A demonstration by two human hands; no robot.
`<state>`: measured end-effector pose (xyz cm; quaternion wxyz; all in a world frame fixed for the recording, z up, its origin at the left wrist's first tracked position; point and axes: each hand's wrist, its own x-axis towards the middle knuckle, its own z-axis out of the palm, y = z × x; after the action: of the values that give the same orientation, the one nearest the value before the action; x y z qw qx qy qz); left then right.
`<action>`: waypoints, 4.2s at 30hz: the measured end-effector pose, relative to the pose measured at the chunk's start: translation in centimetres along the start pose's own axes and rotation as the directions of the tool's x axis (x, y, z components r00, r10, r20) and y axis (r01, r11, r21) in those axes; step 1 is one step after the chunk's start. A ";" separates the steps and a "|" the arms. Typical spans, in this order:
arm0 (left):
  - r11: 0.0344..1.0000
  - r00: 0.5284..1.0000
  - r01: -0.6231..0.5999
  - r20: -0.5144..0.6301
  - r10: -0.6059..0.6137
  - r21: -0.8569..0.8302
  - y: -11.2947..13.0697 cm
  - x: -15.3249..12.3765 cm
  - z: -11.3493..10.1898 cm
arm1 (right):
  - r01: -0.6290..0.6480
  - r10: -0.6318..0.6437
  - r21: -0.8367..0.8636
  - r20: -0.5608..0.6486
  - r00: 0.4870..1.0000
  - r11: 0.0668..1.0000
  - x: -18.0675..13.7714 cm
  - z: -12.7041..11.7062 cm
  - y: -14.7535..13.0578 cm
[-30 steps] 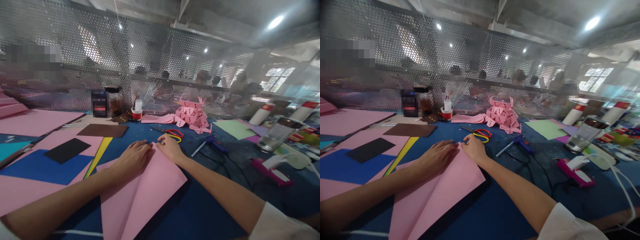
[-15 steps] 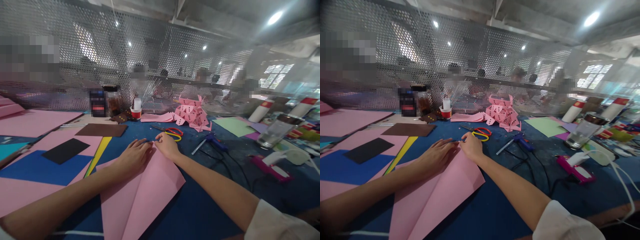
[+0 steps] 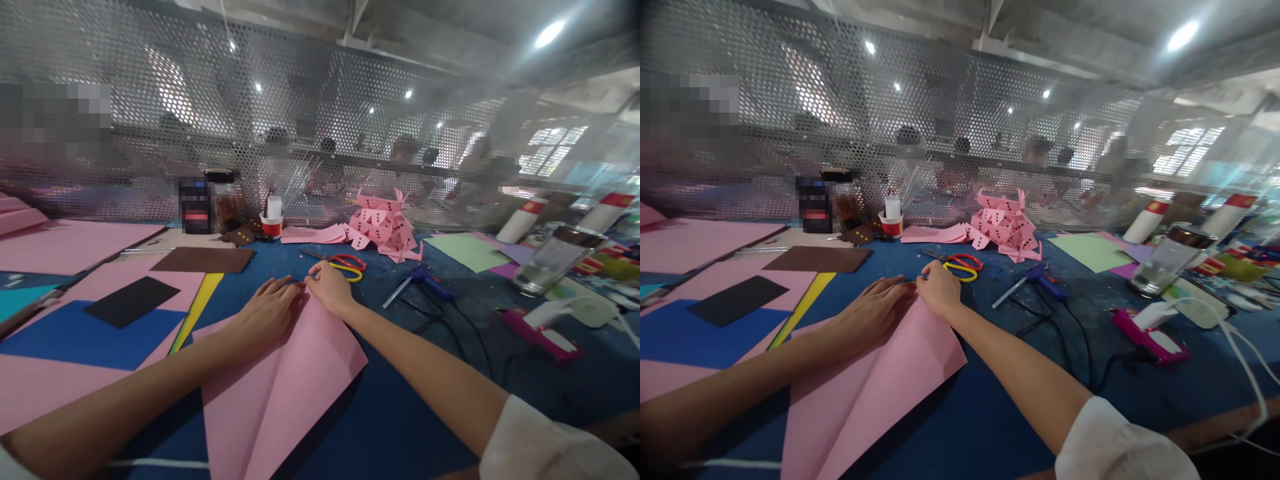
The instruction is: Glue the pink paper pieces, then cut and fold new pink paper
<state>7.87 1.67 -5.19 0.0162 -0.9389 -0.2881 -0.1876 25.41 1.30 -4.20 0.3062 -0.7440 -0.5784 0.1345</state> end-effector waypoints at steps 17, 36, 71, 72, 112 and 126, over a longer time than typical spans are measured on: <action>1.000 1.000 -0.014 0.004 0.014 0.020 -0.2 0.0 0.3 | -0.012 0.013 -0.039 0.009 1.000 0.999 0.6 0.4 0.0; 1.000 0.999 0.025 -0.028 -0.025 -0.001 0.2 0.0 0.2 | -0.018 0.017 -0.078 -0.011 1.000 0.997 0.7 0.4 -0.5; 0.999 0.995 0.033 -0.098 -0.035 -0.024 0.3 -0.2 0.3 | -0.013 0.015 0.101 -0.014 1.000 0.995 1.3 0.7 0.1; 0.999 0.994 0.029 -0.103 -0.032 -0.028 0.3 -0.2 0.3 | -0.010 0.011 0.105 -0.013 1.000 0.994 1.4 0.8 0.2; 0.997 0.994 0.039 -0.099 -0.046 -0.070 0.4 -0.2 0.1 | 0.020 -0.021 0.066 0.018 1.000 0.998 1.5 0.4 0.2; 0.834 0.942 0.243 -0.085 -0.325 -0.496 -1.9 0.5 -1.5 | 0.170 -0.214 0.484 0.035 0.976 0.858 1.0 -0.1 0.6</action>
<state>6.67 3.27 -3.73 -0.2204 -0.8413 -0.3668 -0.3304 26.23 2.09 -4.30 0.4665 -0.5774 -0.6113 0.2743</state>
